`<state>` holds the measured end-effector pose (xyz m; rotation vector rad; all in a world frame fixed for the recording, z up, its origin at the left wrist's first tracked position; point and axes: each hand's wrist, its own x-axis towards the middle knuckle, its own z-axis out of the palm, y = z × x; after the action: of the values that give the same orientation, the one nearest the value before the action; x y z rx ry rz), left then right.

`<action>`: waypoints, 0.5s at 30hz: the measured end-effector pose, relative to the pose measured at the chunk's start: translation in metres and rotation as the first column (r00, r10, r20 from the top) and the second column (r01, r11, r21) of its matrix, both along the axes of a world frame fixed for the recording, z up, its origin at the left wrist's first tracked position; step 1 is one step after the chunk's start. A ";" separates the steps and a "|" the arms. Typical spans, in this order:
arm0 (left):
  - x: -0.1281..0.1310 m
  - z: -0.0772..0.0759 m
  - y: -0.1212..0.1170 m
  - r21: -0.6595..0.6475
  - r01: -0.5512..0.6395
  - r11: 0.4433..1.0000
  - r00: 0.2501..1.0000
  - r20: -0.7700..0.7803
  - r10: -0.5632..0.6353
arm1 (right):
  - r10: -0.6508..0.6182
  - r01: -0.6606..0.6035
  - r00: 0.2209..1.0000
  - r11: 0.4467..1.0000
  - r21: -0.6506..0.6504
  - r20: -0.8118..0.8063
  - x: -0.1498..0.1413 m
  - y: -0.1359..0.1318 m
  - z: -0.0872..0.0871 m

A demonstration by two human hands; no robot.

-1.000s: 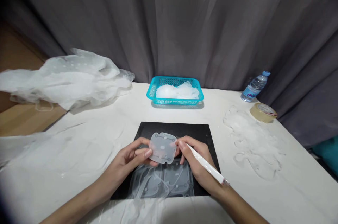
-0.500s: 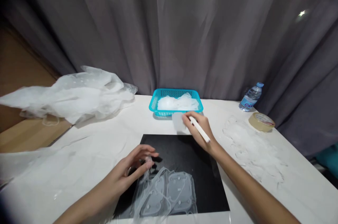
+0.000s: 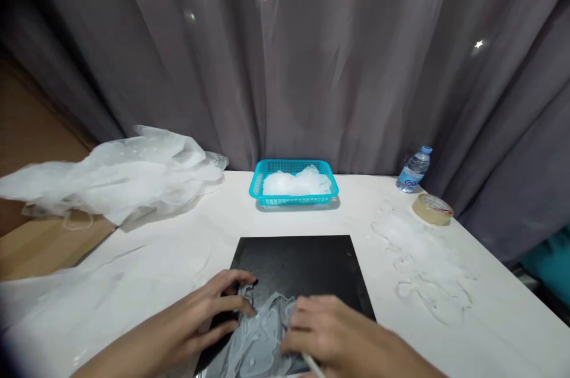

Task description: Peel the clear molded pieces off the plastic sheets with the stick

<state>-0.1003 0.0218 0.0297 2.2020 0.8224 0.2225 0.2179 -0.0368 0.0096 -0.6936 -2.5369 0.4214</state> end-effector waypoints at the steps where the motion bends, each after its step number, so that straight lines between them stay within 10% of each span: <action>1: 0.002 0.000 0.000 0.019 -0.002 1.000 1.000 -0.004 0.002 | -0.003 0.003 1.000 0.999 0.054 -0.001 -0.001 -0.013 -0.010; 6: 0.014 0.005 0.010 -0.054 -0.020 0.998 0.999 0.041 0.022 | -0.130 0.137 0.982 0.990 0.037 -0.138 -0.005 -0.030 -0.034; 11: 0.035 0.007 0.034 -0.210 -0.153 0.966 0.974 0.131 0.183 | -0.353 0.247 0.883 0.909 -0.335 -0.308 0.006 0.001 0.000; 15: 0.060 0.003 0.058 -0.267 -0.266 0.926 0.932 0.175 0.319 | -0.619 0.496 0.688 0.782 -0.376 -0.379 0.026 0.054 0.010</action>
<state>-0.0404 0.0799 0.0332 1.7866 0.9998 0.4765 0.2437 0.0172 0.0201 -1.2408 -1.6898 0.6006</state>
